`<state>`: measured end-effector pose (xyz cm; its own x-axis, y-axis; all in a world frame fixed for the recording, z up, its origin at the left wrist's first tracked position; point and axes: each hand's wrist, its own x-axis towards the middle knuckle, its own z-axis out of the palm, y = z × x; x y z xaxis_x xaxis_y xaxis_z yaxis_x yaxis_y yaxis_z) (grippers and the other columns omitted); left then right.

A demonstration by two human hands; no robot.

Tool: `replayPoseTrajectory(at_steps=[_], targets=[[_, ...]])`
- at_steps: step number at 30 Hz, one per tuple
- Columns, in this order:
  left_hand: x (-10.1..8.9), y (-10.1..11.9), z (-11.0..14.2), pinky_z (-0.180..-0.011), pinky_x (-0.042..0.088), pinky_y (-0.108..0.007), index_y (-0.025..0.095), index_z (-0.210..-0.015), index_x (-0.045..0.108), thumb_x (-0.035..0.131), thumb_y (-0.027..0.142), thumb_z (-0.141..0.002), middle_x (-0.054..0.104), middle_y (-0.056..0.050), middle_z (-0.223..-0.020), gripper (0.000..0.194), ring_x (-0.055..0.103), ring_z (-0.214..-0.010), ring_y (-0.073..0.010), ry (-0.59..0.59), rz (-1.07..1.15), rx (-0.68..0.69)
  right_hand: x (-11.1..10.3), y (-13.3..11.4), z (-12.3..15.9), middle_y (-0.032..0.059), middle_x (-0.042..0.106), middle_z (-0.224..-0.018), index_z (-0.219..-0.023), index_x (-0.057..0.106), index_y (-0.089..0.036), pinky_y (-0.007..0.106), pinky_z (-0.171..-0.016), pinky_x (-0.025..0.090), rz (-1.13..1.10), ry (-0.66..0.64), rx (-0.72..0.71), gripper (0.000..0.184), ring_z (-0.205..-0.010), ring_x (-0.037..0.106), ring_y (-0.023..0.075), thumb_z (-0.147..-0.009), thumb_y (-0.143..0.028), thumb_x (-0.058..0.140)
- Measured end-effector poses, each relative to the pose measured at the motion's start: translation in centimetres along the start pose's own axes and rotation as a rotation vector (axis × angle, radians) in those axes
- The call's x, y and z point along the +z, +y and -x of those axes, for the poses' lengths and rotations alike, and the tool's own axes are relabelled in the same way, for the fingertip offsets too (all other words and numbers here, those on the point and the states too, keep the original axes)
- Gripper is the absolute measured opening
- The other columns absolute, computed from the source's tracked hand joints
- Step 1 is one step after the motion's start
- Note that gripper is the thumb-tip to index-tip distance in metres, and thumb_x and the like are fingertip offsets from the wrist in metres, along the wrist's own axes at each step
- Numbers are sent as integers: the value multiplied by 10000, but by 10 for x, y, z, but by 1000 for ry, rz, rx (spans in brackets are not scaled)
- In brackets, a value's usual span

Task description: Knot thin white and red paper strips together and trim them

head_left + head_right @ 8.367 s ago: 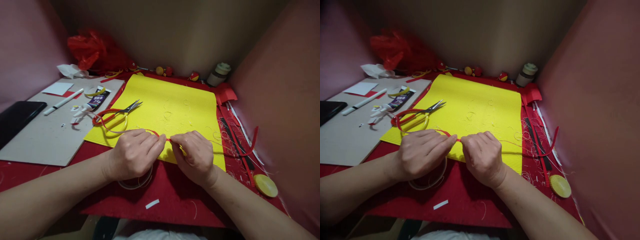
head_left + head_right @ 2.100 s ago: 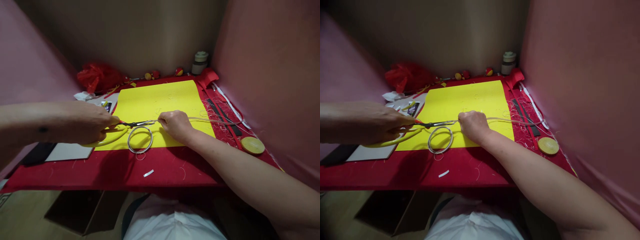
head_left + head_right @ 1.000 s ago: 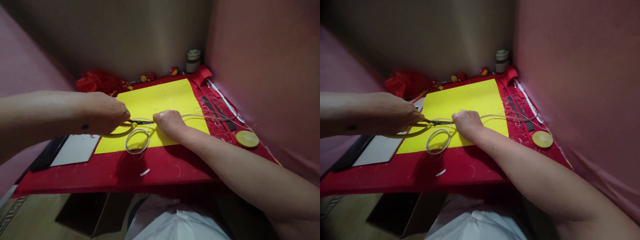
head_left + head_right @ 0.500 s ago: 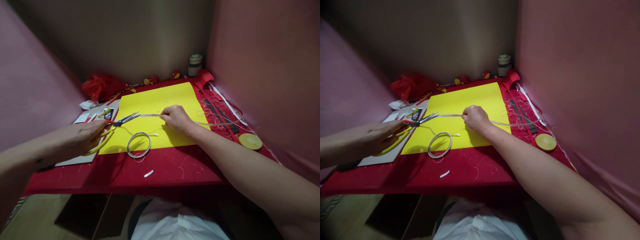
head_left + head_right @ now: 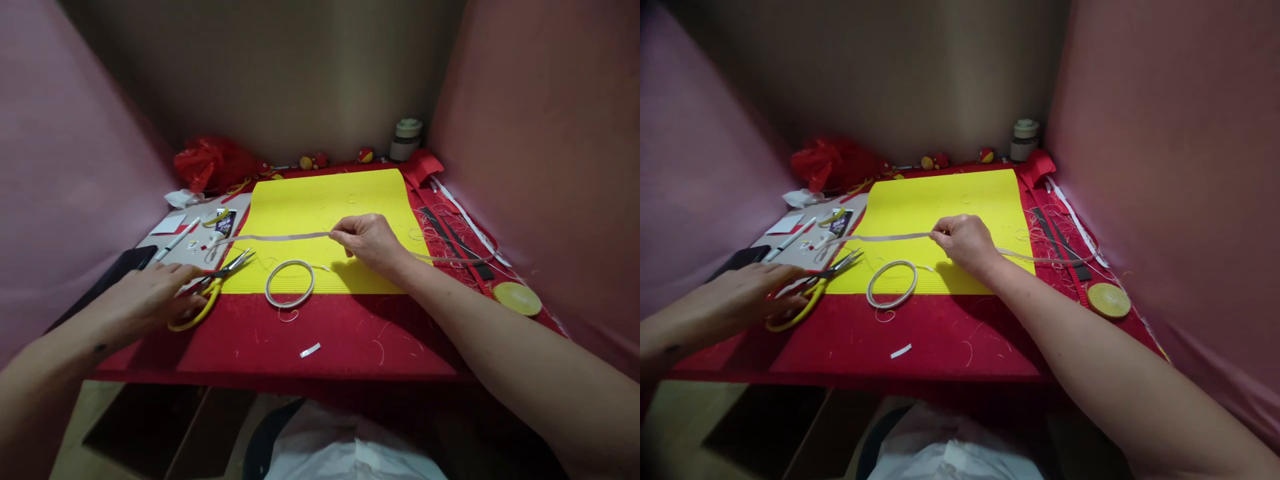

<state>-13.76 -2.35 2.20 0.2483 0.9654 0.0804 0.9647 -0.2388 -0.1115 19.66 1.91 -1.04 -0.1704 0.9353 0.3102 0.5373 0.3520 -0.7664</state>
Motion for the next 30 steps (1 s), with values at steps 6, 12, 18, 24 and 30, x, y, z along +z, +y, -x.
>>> replayPoseTrajectory(at_steps=[6,12,18,24,30], targets=[[-26,91,-28,-616,416,-215,161,-1099,575,532,233,-860,626,-69,-996,253,509,-621,-79,195,525,144,2,-5,3,-21,557,-487,-730,699,-122,217,-493,326,-164,-40,-58,175,-452,432,60,-805,-230,583],[-16,141,-76,-461,387,-189,111,-882,659,582,301,-799,594,-2,-568,221,523,-477,-87,-17,888,178,-8,-10,5,-12,570,-497,-716,688,-116,204,-453,305,-166,-94,-28,278,-428,396,51,-843,-319,547],[-21,129,-86,-371,265,-164,127,-662,618,611,283,-787,504,34,-436,200,400,-364,-40,-159,1034,45,-22,-4,-3,24,610,-549,-781,687,-97,215,-417,308,-158,-146,44,305,-412,432,64,-814,-375,564],[-22,122,-88,-352,263,-170,154,-936,687,664,222,-744,565,31,-463,205,434,-353,-54,-267,938,43,-22,-2,-5,-39,477,-448,-713,698,-101,228,-428,244,-138,-152,74,185,-416,353,53,-757,-251,599],[-19,138,-84,-364,291,-159,144,-825,703,641,257,-783,486,57,-395,135,421,-337,-42,-159,973,104,-21,-2,-4,-49,439,-458,-701,700,-90,236,-437,229,-129,-156,53,180,-435,330,52,-740,-234,599]])
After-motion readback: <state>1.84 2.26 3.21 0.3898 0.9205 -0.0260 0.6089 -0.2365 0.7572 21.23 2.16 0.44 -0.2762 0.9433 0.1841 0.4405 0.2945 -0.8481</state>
